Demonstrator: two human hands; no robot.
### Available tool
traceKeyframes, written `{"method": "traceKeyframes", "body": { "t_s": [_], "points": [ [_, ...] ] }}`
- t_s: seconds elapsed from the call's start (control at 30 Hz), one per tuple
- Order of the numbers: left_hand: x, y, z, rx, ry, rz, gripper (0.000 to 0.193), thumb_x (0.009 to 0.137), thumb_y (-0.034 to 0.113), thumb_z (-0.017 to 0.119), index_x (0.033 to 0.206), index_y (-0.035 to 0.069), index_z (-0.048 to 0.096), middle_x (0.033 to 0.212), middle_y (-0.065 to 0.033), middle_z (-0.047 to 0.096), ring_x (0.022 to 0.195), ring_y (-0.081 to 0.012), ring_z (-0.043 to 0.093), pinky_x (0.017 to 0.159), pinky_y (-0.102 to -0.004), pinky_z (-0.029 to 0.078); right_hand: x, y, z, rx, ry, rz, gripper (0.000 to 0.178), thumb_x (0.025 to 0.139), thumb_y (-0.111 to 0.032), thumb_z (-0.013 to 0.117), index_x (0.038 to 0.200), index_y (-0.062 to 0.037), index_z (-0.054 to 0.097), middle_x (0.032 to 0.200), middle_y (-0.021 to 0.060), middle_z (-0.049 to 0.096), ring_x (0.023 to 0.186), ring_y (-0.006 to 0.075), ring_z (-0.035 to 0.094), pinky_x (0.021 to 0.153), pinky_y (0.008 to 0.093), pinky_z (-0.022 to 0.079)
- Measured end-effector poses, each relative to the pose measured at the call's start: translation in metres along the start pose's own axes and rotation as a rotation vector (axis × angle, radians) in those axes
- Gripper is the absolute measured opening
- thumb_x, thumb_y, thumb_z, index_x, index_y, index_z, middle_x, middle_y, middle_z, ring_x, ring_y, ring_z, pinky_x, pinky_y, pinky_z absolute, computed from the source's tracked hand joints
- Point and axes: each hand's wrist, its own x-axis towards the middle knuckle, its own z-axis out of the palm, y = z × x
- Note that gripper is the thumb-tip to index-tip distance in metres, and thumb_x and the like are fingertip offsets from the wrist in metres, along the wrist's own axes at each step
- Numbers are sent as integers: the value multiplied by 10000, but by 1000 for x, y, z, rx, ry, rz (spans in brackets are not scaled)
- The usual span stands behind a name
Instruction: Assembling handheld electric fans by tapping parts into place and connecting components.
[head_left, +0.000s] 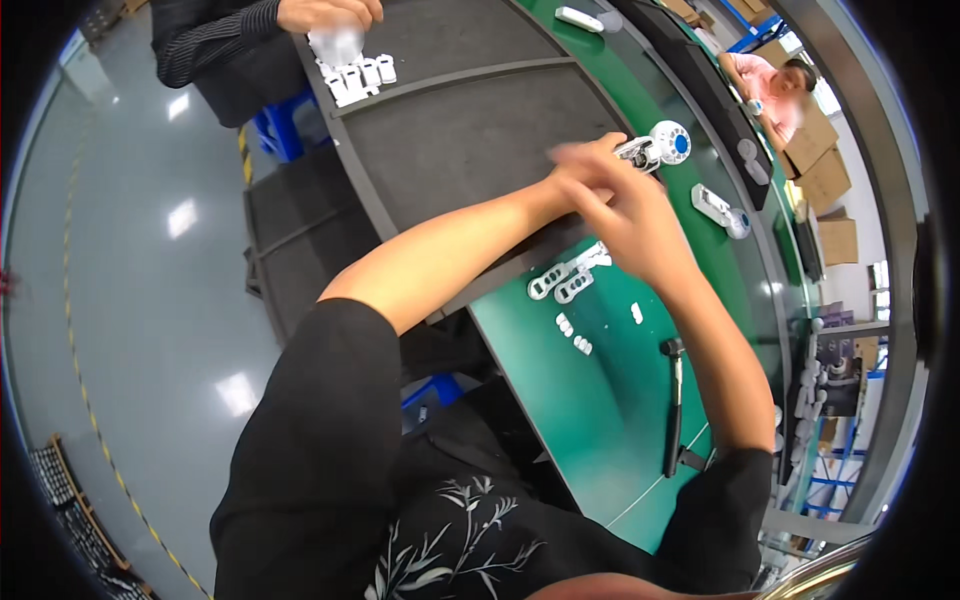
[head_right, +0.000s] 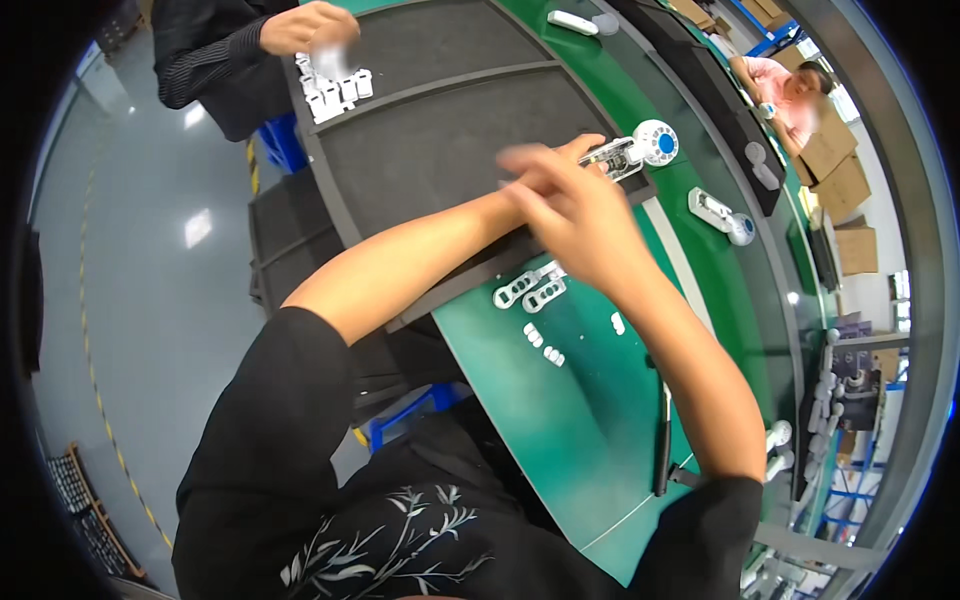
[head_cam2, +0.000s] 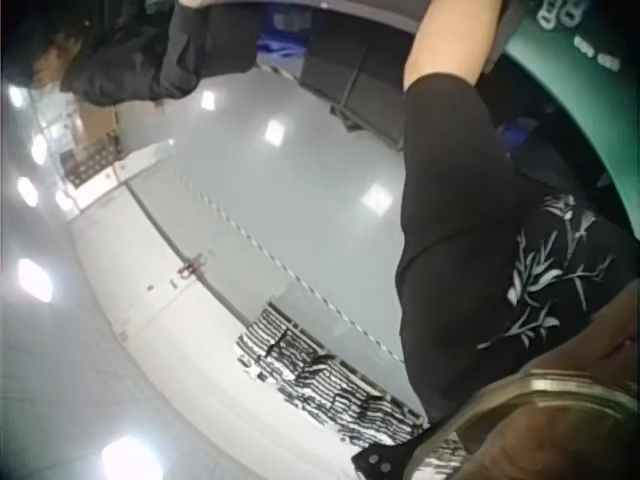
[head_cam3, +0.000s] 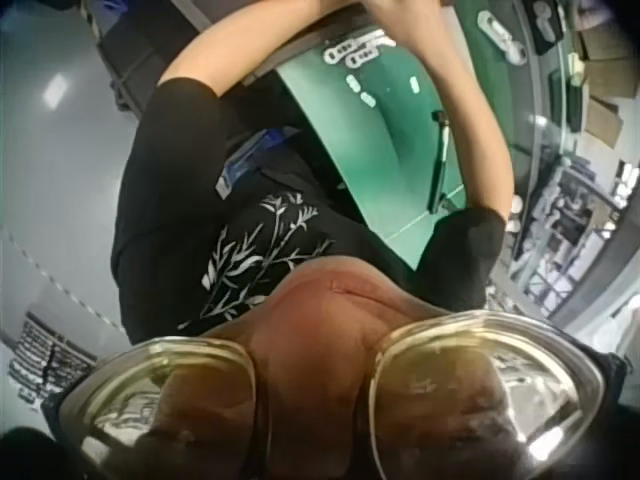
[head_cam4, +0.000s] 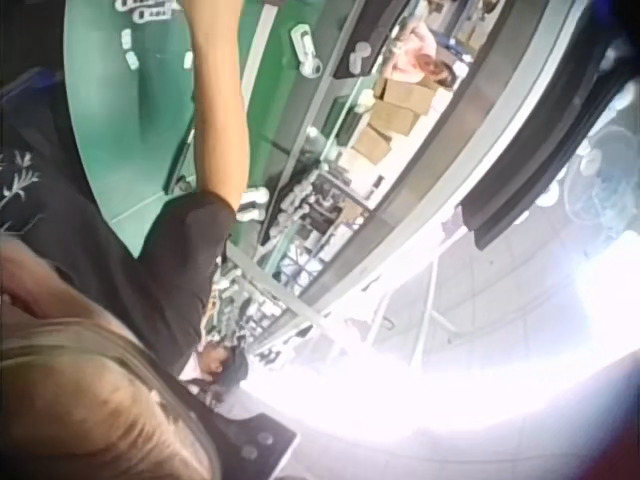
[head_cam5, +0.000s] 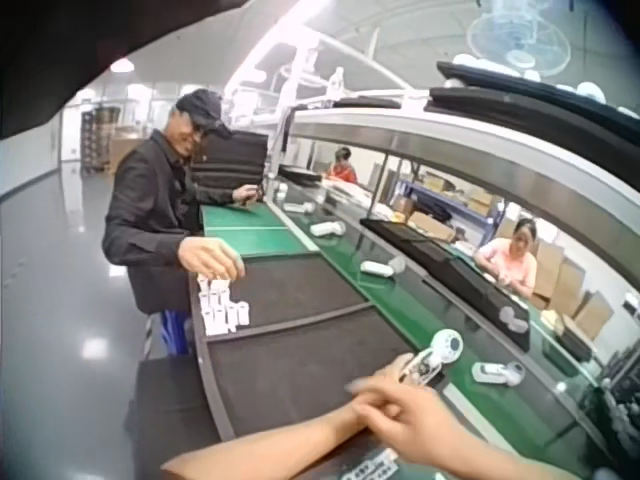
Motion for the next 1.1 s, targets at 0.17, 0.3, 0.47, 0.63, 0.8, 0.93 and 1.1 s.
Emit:
{"method": "traceKeyframes", "body": {
  "t_s": [0.17, 0.3, 0.47, 0.63, 0.8, 0.93, 1.1],
  "points": [
    [11, 4, 21, -16, -48, 65, 338, 944, 221, 552, 1223, 37, 503, 915, -173, 631, 844, -277, 629, 739, -413, 487, 161, 43, 97, -97, -15, -129, 323, 835, -184, 602, 1140, -88, 645, 917, 148, 691, 884, 304, 662, 812, 386, 519],
    [4, 10, 16, -109, -47, -69, 346, 934, 215, 557, 1225, 40, 488, 987, -196, 616, 926, -335, 611, 811, -449, 467, 205, 28, 138, -219, -20, 64, 282, 786, -199, 605, 1013, -63, 699, 941, 159, 697, 917, 347, 660, 832, 428, 524],
    [11, 5, 22, 72, 14, -46, 340, 918, 217, 572, 1204, 45, 505, 984, -212, 620, 943, -378, 607, 825, -485, 460, 193, 14, 141, -115, -57, 132, 259, 760, -191, 592, 909, -18, 713, 934, 180, 698, 904, 365, 666, 833, 451, 526],
    [15, 17, 24, 12, 94, -81, 242, 884, 169, 561, 1092, 49, 546, 975, -211, 637, 935, -437, 594, 807, -512, 460, 183, 10, 168, -613, 153, 91, 309, 746, -285, 581, 856, -39, 731, 927, 191, 680, 887, 352, 628, 773, 436, 499],
    [14, 3, 24, 123, 49, -91, 419, 918, 228, 537, 1280, 19, 496, 1153, -257, 615, 1067, -430, 585, 895, -456, 456, 191, -12, 204, -579, 164, 234, 243, 785, -203, 601, 943, -96, 751, 1034, 117, 636, 1031, 266, 500, 882, 394, 347],
    [13, 10, 25, 144, 6, -113, 447, 931, 236, 519, 1311, 5, 471, 1157, -273, 611, 1074, -425, 589, 915, -436, 448, 177, -22, 212, -450, 281, 218, 187, 768, -120, 603, 890, -52, 727, 983, 127, 644, 1007, 264, 512, 862, 382, 366],
    [15, 4, 27, 146, 2, -123, 453, 949, 240, 511, 1333, 10, 445, 1084, -227, 625, 968, -342, 608, 828, -393, 465, 179, -20, 213, -176, 452, 258, 101, 761, -73, 609, 817, -25, 678, 881, 163, 645, 933, 271, 554, 840, 352, 391]
  ]
}}
